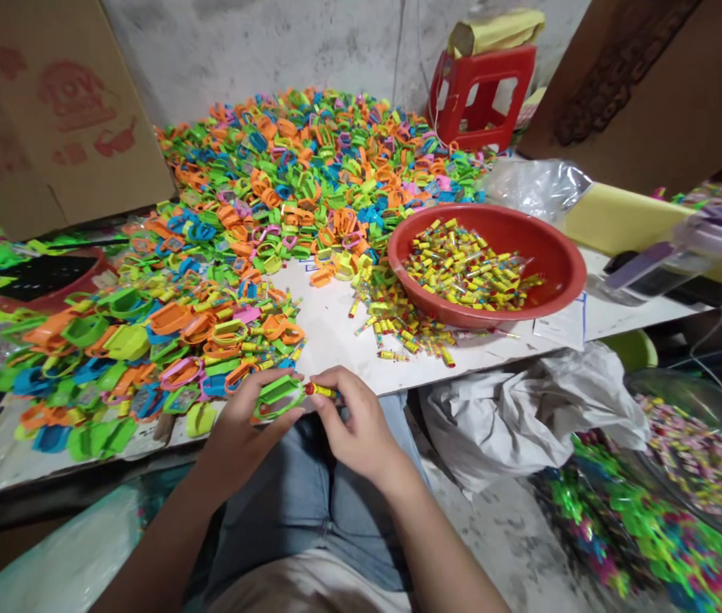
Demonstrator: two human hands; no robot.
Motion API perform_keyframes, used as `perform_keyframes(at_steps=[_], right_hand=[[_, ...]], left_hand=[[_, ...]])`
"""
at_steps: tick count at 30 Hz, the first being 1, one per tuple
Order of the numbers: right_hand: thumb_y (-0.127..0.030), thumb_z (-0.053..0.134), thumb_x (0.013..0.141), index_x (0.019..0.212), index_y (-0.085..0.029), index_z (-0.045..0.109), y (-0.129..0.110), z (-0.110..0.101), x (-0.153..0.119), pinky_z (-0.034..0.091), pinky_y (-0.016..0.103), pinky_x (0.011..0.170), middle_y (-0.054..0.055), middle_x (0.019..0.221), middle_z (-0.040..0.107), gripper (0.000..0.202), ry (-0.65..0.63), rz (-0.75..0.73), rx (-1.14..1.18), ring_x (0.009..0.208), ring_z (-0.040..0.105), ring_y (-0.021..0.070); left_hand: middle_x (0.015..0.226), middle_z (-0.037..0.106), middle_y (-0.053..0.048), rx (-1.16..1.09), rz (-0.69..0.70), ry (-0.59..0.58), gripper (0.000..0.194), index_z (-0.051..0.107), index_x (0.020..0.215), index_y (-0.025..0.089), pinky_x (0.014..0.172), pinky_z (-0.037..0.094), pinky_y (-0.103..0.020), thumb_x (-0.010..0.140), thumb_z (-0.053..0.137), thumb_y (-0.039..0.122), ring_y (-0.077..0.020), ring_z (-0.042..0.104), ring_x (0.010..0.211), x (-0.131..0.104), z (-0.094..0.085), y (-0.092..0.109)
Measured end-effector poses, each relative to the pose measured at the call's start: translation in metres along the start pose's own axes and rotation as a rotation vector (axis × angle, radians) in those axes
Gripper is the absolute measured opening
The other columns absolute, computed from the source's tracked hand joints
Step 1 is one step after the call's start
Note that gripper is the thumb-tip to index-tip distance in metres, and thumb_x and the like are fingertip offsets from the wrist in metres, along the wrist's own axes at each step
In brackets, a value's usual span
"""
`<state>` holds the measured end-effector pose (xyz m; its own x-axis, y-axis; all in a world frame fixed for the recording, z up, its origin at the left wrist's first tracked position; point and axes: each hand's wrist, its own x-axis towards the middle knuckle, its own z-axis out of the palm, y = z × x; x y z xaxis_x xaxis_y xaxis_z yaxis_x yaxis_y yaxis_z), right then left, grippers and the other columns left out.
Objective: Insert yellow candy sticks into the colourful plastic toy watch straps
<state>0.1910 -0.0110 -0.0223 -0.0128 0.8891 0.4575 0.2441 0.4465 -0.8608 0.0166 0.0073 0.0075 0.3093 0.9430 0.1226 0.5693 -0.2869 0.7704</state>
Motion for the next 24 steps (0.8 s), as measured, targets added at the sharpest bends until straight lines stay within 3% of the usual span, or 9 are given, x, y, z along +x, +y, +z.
perform_keyframes(at_steps=[6, 10, 13, 18, 21, 24], right_hand=[[-0.021, 0.041, 0.096, 0.095, -0.020, 0.051, -0.002, 0.001, 0.000, 0.047, 0.029, 0.073, 0.006, 0.088, 0.061, 0.011, -0.112, -0.068, -0.240, 0.082, 0.059, 0.0187], [-0.029, 0.042, 0.096, 0.099, -0.017, 0.052, -0.006, 0.004, 0.000, 0.044, 0.032, 0.075, 0.010, 0.092, 0.063, 0.016, -0.190, -0.095, -0.545, 0.085, 0.059, 0.0230], [-0.033, 0.047, 0.094, 0.089, -0.018, 0.055, -0.006, 0.005, -0.001, 0.037, 0.029, 0.065, 0.007, 0.077, 0.064, 0.018, -0.245, -0.058, -0.724, 0.071, 0.058, 0.0213], [-0.030, 0.048, 0.092, 0.086, -0.019, 0.058, 0.000, 0.008, -0.004, 0.030, 0.029, 0.059, 0.002, 0.065, 0.062, 0.016, -0.340, -0.064, -0.733, 0.060, 0.055, 0.0184], [-0.033, 0.049, 0.093, 0.092, -0.019, 0.059, 0.008, 0.008, 0.000, 0.035, 0.029, 0.064, 0.004, 0.076, 0.065, 0.017, -0.307, -0.016, -0.693, 0.071, 0.058, 0.0202], [-0.044, 0.054, 0.091, 0.115, -0.017, 0.055, 0.024, -0.001, 0.005, 0.040, 0.034, 0.080, 0.012, 0.106, 0.064, 0.036, -0.166, 0.035, -0.741, 0.096, 0.057, 0.0262]], left_hand=[[0.113, 0.066, -0.007, 0.183, 0.124, 0.030, 0.032, 0.058, 0.115, 0.024, 0.096, 0.047, -0.038, 0.086, 0.059, 0.038, -0.0233, 0.057, 0.111, 0.001, -0.003, 0.000], [0.125, 0.062, -0.008, 0.149, 0.027, -0.001, 0.041, 0.052, 0.125, 0.022, 0.098, 0.045, -0.036, 0.087, 0.055, 0.039, -0.0231, 0.057, 0.116, 0.002, -0.003, -0.001], [0.118, 0.065, -0.007, 0.105, -0.054, -0.089, 0.047, 0.049, 0.130, 0.022, 0.095, 0.046, -0.034, 0.087, 0.053, 0.041, -0.0226, 0.060, 0.111, 0.003, -0.003, -0.001], [0.102, 0.070, -0.002, 0.088, -0.151, -0.240, 0.039, 0.056, 0.121, 0.025, 0.086, 0.049, -0.031, 0.088, 0.050, 0.044, -0.0194, 0.064, 0.097, 0.005, -0.004, -0.002], [0.111, 0.069, -0.002, 0.171, -0.121, -0.187, 0.033, 0.061, 0.114, 0.026, 0.094, 0.046, -0.032, 0.086, 0.053, 0.042, -0.0203, 0.063, 0.104, 0.011, -0.008, -0.004], [0.118, 0.067, -0.005, 0.341, -0.054, -0.011, 0.040, 0.061, 0.120, 0.024, 0.098, 0.043, -0.035, 0.084, 0.057, 0.042, -0.0240, 0.059, 0.112, 0.029, -0.023, -0.007]])
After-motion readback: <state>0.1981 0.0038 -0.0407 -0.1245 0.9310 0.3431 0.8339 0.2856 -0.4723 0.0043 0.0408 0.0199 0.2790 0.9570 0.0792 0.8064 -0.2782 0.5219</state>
